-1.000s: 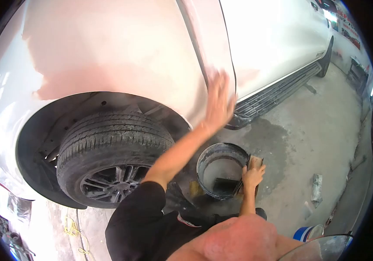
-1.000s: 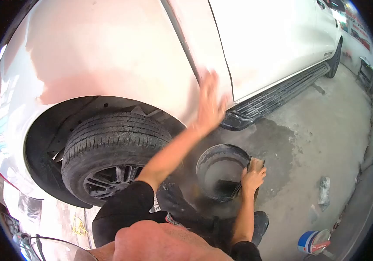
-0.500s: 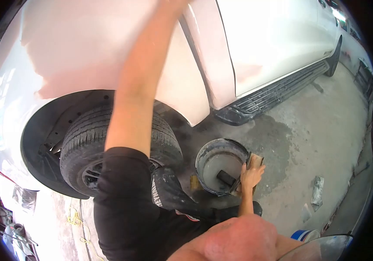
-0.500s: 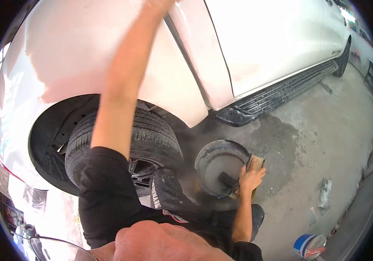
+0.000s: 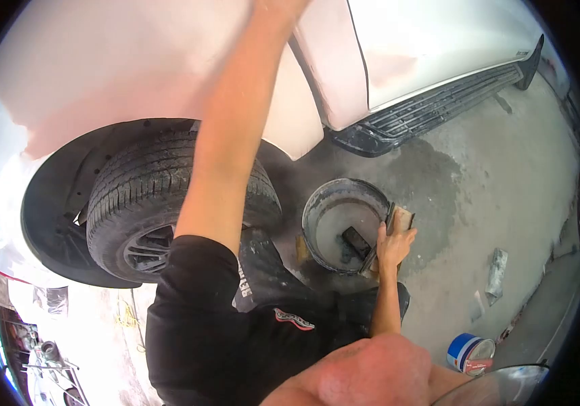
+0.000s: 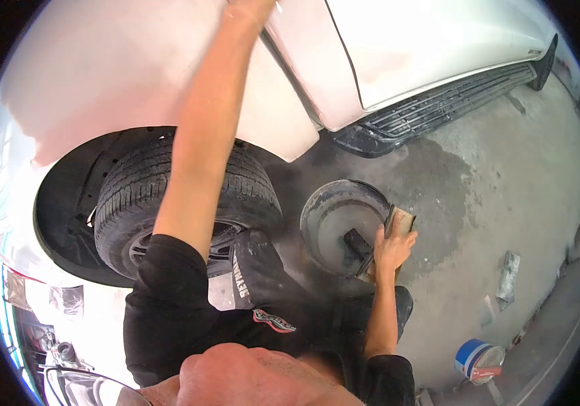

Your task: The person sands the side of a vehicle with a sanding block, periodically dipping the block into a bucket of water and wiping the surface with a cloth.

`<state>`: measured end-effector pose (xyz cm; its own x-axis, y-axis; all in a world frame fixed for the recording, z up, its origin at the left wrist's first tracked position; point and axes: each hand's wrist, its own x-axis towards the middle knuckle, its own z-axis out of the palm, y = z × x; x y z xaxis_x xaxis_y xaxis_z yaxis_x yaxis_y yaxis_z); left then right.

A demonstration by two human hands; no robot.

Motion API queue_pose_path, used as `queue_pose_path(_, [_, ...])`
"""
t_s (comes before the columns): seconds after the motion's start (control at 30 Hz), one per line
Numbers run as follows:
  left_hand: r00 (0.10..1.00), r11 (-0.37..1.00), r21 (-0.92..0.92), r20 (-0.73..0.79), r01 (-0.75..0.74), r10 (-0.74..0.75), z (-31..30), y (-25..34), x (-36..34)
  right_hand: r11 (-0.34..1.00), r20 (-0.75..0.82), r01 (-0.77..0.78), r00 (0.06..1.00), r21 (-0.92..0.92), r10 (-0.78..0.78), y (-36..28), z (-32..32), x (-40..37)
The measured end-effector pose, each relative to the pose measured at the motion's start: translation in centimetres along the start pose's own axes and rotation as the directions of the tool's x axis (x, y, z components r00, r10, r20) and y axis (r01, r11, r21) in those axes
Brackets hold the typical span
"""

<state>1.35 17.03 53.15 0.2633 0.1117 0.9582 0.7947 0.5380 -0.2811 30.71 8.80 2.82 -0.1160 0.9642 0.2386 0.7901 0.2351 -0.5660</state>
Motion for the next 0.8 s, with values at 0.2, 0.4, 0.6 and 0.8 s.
queue_pose_path(0.2, [0.989, 0.999, 0.004, 0.147, 0.034, -0.034, -1.6, 4.2, -9.2, 1.0, -0.049, 0.028, 0.998, -0.012, -0.029, 0.2, 0.4, 0.0])
queue_pose_path(0.4, [0.92, 0.929, -0.294, 0.377, 0.226, -0.105, -2.9, 7.7, -17.6, 1.0, -0.026, 0.008, 1.0, -0.005, -0.008, 0.1, 0.1, 0.0])
queue_pose_path(0.6, [0.849, 0.753, -0.523, 0.522, 0.4, -0.088, -6.5, 11.2, -27.3, 1.0, -0.058, 0.002, 0.998, 0.001, -0.002, 0.4, 0.5, 0.0])
queue_pose_path(0.8, [0.556, 0.623, -0.572, 0.792, 0.534, 0.251, -14.5, 9.7, -47.4, 0.993, -0.052, 0.092, 0.994, -0.079, -0.096, 1.0, 1.6, -0.1])
